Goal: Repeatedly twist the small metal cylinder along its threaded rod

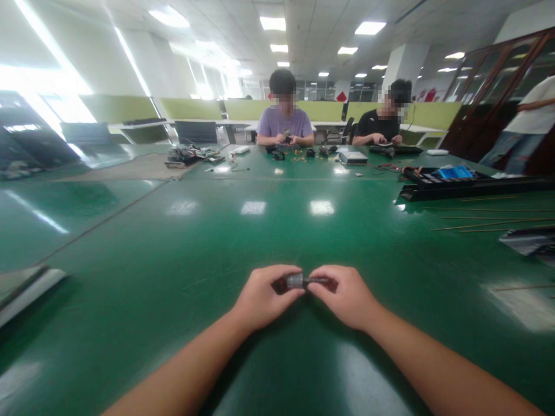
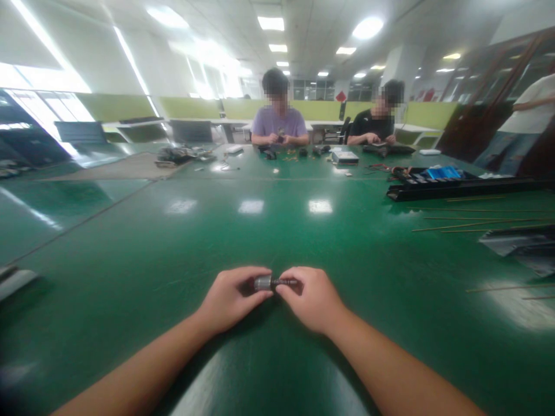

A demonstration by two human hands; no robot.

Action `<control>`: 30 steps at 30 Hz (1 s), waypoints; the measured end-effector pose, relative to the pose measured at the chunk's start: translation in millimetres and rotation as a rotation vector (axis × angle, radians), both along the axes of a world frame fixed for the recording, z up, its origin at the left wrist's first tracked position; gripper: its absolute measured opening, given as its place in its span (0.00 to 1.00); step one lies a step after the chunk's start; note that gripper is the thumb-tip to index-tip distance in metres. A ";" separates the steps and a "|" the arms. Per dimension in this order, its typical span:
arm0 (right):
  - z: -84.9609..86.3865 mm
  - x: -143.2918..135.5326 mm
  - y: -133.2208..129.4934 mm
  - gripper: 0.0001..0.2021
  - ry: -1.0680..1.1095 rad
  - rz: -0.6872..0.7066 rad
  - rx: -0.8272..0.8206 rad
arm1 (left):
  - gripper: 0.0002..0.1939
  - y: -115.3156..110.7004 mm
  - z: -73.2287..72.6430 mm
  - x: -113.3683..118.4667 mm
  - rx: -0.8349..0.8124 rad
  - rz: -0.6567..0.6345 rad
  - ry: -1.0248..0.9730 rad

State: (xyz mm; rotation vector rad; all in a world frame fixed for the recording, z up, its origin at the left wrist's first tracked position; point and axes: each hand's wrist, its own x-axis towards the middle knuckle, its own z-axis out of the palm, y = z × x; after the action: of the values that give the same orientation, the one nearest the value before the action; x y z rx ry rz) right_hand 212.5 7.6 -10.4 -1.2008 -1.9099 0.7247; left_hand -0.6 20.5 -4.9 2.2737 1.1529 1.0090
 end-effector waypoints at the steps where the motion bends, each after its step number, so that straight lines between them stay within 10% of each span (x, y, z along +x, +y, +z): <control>1: -0.2 0.2 -0.1 0.06 0.003 0.000 -0.004 | 0.14 0.1 -0.1 0.0 -0.001 0.000 -0.002; 30: -5.1 1.0 3.8 0.06 0.114 -0.032 -0.116 | 0.14 1.7 2.5 -2.1 -0.011 0.042 -0.039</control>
State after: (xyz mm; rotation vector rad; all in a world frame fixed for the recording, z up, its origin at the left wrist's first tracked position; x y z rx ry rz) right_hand 213.6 11.4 -15.5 -1.2306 -1.7718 0.8787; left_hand -2.7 22.2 -2.5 2.2196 1.1916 1.0554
